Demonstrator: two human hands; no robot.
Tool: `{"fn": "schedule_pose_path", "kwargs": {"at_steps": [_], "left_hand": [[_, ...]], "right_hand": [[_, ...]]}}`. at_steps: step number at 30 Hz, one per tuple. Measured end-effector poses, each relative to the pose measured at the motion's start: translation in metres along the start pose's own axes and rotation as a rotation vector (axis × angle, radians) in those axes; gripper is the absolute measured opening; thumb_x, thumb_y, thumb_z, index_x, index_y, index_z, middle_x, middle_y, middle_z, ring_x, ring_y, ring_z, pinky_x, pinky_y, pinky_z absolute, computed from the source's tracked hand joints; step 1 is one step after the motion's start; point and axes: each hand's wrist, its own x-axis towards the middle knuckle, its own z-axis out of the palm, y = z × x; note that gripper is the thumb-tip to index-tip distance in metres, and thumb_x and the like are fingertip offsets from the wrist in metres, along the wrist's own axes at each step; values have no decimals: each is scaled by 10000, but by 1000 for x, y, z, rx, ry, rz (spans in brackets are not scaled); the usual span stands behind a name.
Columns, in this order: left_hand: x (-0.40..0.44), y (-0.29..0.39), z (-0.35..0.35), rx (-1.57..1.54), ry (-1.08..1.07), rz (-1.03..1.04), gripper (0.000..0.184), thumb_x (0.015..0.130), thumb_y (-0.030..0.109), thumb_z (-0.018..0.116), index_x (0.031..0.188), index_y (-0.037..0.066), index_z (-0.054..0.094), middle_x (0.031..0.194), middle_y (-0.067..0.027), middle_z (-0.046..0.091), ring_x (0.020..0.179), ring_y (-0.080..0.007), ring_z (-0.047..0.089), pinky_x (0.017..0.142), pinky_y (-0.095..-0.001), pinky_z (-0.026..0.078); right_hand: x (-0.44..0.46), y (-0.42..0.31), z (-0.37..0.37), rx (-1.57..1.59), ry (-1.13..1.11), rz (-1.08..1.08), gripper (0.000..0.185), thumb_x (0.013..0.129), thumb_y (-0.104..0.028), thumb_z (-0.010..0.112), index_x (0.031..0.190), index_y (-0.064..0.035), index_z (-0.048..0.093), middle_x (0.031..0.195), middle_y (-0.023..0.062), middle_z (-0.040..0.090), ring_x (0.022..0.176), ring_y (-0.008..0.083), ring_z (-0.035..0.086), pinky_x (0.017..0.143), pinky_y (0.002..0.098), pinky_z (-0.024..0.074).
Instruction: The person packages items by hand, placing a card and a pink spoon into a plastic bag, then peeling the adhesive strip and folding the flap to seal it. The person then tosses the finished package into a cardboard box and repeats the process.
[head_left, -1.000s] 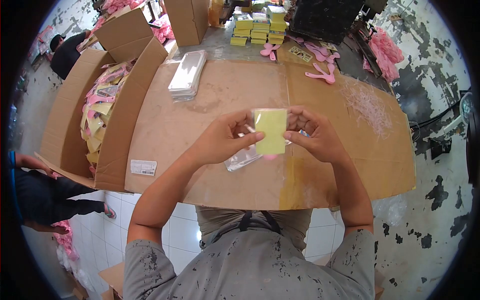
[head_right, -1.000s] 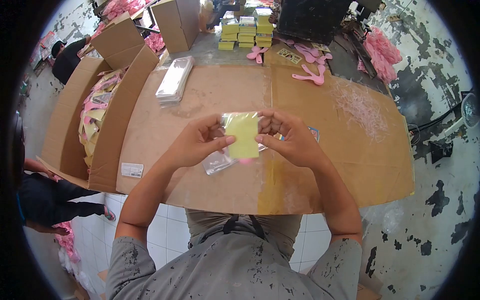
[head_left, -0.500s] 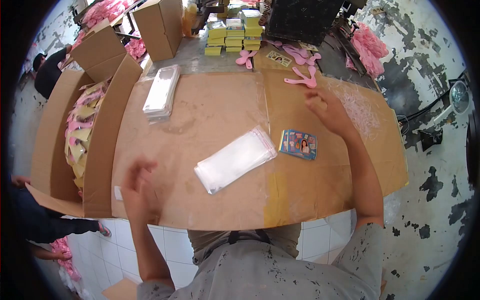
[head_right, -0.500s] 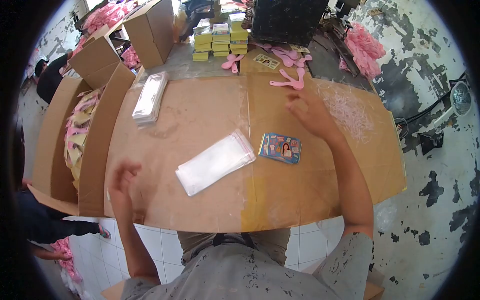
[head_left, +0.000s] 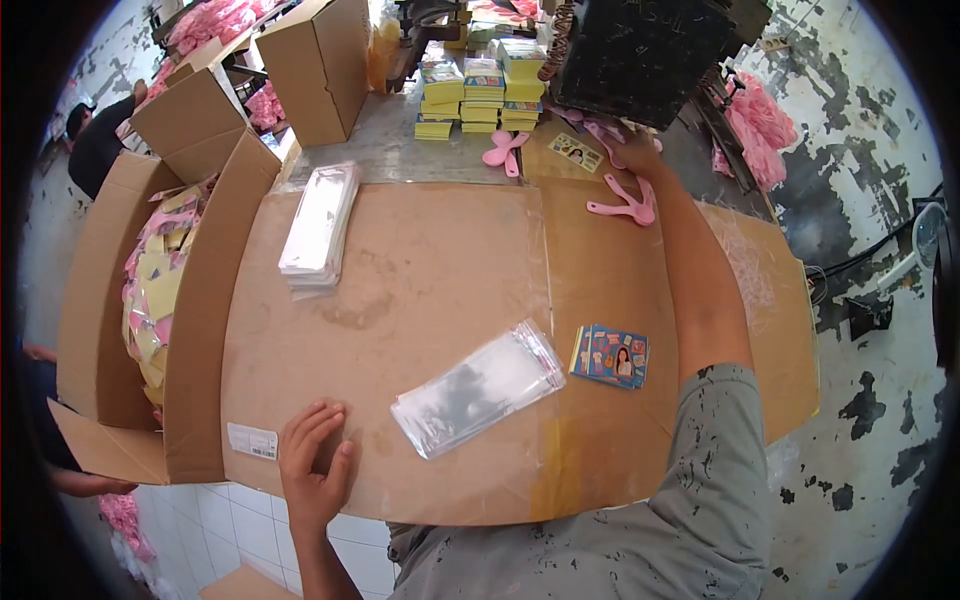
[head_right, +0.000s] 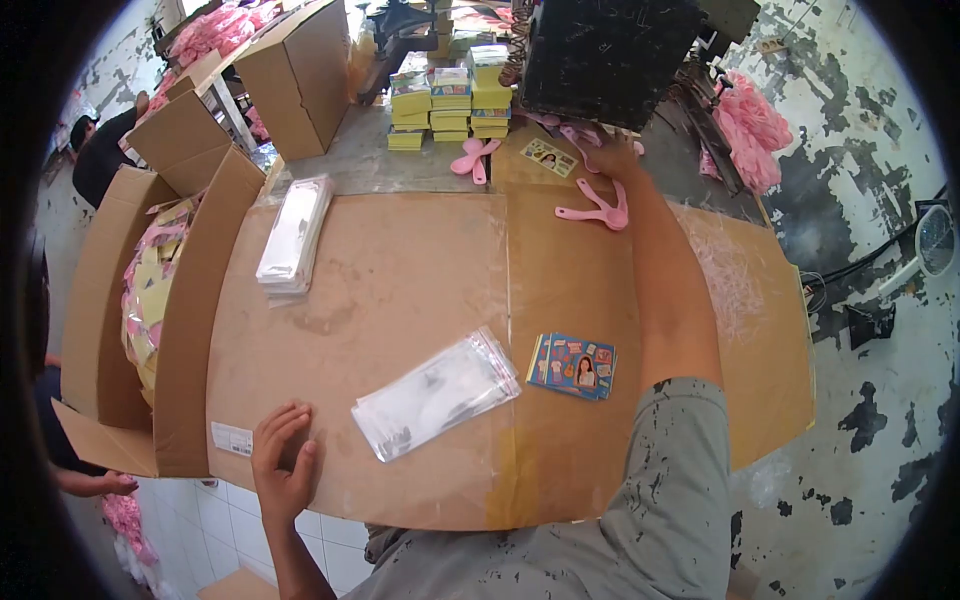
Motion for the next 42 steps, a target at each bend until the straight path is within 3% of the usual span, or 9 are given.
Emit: {"fn": "schedule_pose_path", "kwargs": {"at_steps": [9, 10, 12, 16, 28, 30, 36, 39, 42], "left_hand": [[3, -1, -1, 3, -35, -27, 328, 833, 32, 691, 1157, -4, 731, 1245, -143, 727, 1316, -350, 581, 1132, -456, 431], [4, -1, -1, 4, -35, -25, 323, 836, 38, 692, 1154, -3, 731, 1245, -142, 727, 1315, -350, 580, 1130, -457, 431], [4, -1, -1, 11, -36, -23, 314, 840, 49, 694, 1148, -3, 731, 1243, -141, 727, 1314, -350, 579, 1127, -461, 430], [3, -3, 0, 29, -31, -3, 305, 843, 56, 700, 1141, 0, 730, 1243, -137, 728, 1312, -350, 579, 1121, -462, 430], [0, -6, 0, -29, 10, -1, 298, 834, 70, 716, 1127, 13, 728, 1244, -116, 735, 1289, -334, 608, 1108, -460, 424], [2, -4, -2, -28, -1, 4, 291, 845, 63, 706, 1126, -7, 729, 1232, -148, 732, 1284, -355, 605, 1113, -457, 448], [2, -5, -1, -2, -1, 0, 304, 847, 110, 721, 1128, -5, 732, 1243, -141, 723, 1291, -340, 597, 1115, -454, 439], [3, -2, -3, 0, -12, 7, 308, 845, 118, 724, 1128, -4, 732, 1250, -139, 721, 1292, -334, 594, 1115, -452, 437], [2, -2, -4, -7, -10, 9, 307, 841, 110, 722, 1126, -5, 731, 1256, -138, 719, 1298, -337, 594, 1118, -454, 437]], "right_hand": [[-123, -72, -25, 199, -166, -323, 585, 904, -126, 588, 1487, -169, 558, 1535, 221, 488, 1367, 470, 470, 1126, 562, 406], [-141, -89, -38, -37, -133, -540, 595, 895, -121, 601, 1488, -143, 548, 1529, 217, 492, 1349, 471, 480, 1126, 578, 398], [-177, -128, -62, 127, -211, -559, 538, 951, -200, 594, 1469, -69, 535, 1496, 217, 518, 1355, 458, 478, 1149, 546, 381], [-218, -162, -77, 278, -299, -287, 479, 1032, -284, 537, 1427, -14, 555, 1490, 229, 519, 1374, 426, 478, 1175, 486, 363], [7, -121, 12, -30, -87, -363, 492, 1052, -275, 445, 1448, 7, 523, 1476, 278, 531, 1335, 453, 526, 1150, 486, 399], [-19, -164, -12, -19, -170, -175, 457, 1045, -260, 456, 1396, 11, 566, 1431, 285, 565, 1258, 470, 582, 1104, 506, 443], [-96, -211, -28, -214, -145, -357, 376, 1005, -247, 491, 1199, 17, 676, 1284, 244, 662, 1152, 425, 652, 1001, 527, 506], [-122, -273, -96, -348, -562, -268, 390, 1015, -271, 500, 1222, 14, 666, 1298, 231, 659, 1187, 429, 629, 1037, 521, 488], [-104, -236, -56, 88, -156, -549, 419, 1025, -282, 545, 1334, -11, 628, 1333, 248, 635, 1204, 423, 606, 1063, 473, 465]]}}
